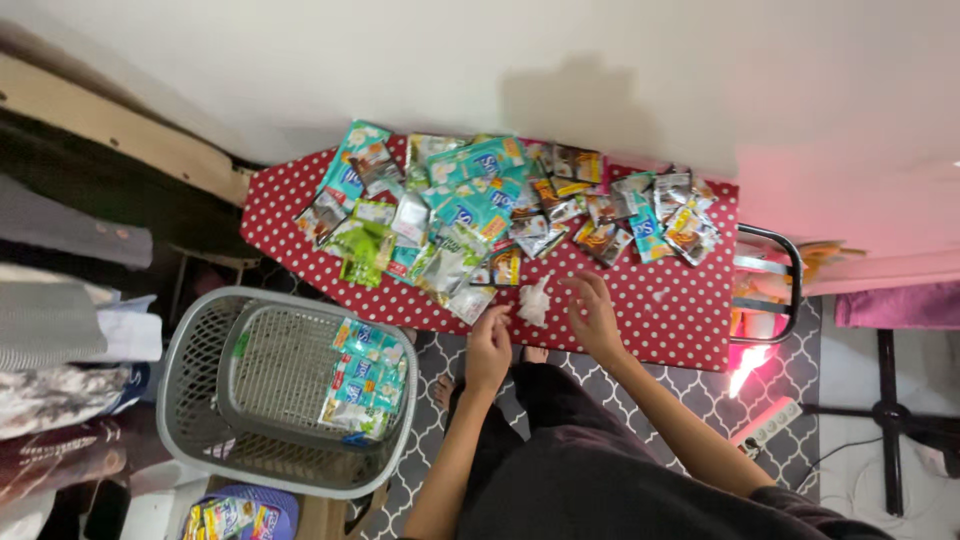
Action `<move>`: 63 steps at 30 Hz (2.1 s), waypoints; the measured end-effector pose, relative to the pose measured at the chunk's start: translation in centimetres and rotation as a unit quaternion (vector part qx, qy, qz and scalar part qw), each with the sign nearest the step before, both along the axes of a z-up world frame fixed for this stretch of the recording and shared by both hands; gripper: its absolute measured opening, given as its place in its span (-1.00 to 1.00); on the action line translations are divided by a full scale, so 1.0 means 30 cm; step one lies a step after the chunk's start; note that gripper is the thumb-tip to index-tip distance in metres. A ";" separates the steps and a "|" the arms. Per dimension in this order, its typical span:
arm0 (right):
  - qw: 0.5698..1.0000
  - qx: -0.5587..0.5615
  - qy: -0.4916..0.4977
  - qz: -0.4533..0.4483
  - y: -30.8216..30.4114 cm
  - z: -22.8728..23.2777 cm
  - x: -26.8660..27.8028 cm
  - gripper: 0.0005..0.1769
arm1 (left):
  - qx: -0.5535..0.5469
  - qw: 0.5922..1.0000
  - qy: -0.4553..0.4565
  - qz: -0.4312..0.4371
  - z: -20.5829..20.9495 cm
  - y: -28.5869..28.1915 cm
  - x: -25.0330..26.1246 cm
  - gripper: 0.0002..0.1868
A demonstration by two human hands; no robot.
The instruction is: The person wipes detergent packets with a wipe and sorts them, placing some packets into a laundry basket and others into a small container.
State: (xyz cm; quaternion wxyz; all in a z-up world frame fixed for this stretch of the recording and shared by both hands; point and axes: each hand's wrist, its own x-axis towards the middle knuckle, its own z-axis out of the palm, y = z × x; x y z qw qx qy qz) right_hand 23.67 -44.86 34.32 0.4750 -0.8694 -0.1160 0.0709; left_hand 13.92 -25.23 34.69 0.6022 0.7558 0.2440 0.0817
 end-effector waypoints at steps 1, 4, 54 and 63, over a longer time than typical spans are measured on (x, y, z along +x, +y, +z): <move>1.000 0.004 -0.003 -0.011 -0.035 -0.028 0.034 -0.55 | 0.096 0.991 -0.055 -0.071 0.016 -0.042 0.034 -0.71; 0.981 -0.077 -0.176 0.010 -0.148 -0.132 0.135 -0.26 | 0.235 0.949 -0.094 -0.188 0.045 -0.141 0.114 -0.57; 0.921 -0.315 -0.115 0.196 -0.357 -0.189 -0.089 -0.25 | 0.351 0.853 -0.140 -0.360 -0.296 -0.351 0.263 -0.48; 0.934 -0.296 -0.090 0.177 -0.349 -0.164 -0.074 -0.27 | 0.312 0.915 -0.050 -0.252 -0.240 -0.217 0.242 -0.55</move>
